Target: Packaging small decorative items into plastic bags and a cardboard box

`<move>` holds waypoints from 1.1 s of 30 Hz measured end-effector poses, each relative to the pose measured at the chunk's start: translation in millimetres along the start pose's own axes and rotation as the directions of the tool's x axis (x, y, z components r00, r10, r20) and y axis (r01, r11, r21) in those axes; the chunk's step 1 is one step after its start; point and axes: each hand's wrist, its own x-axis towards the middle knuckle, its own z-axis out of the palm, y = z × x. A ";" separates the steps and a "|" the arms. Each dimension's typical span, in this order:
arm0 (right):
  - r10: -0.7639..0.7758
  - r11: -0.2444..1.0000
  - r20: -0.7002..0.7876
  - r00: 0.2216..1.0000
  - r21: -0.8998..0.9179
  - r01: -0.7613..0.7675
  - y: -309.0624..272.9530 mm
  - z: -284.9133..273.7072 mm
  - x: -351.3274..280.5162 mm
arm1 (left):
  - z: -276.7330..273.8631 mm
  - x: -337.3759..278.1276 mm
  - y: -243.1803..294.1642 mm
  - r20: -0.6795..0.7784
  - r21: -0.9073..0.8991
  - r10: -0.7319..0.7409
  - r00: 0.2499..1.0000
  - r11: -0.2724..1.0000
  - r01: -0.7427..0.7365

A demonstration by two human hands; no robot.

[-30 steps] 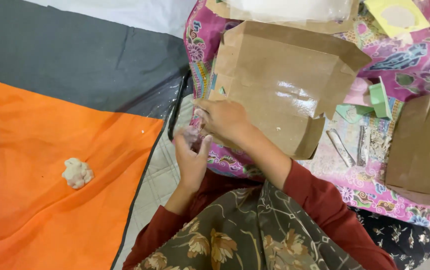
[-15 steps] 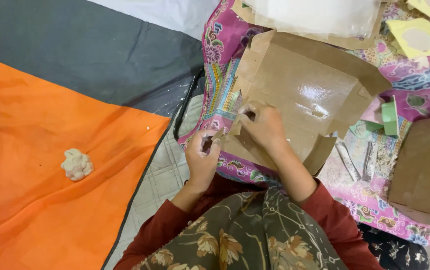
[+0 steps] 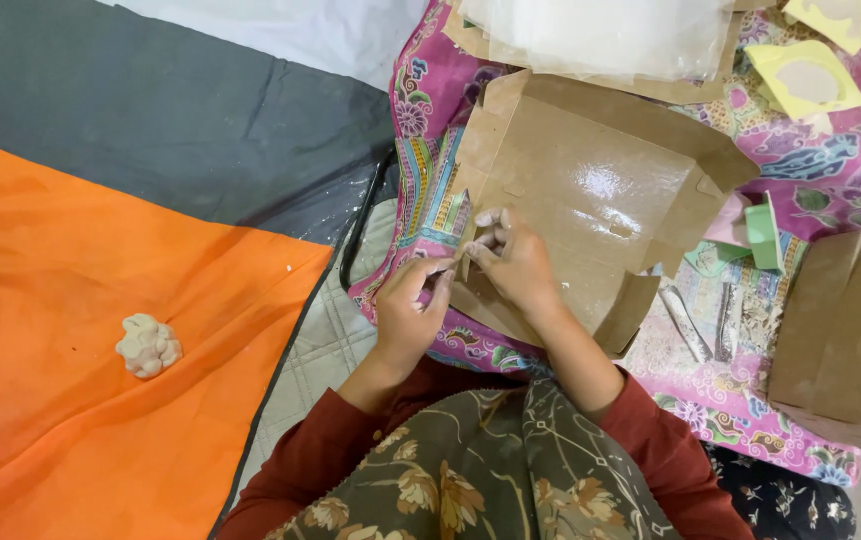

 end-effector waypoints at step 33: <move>-0.008 0.869 -0.544 0.839 -0.419 -0.264 80.2 -196.2 -67.3 | 117.6 -34.1 89.9 0.613 0.007 0.227 0.757 0.956 -0.293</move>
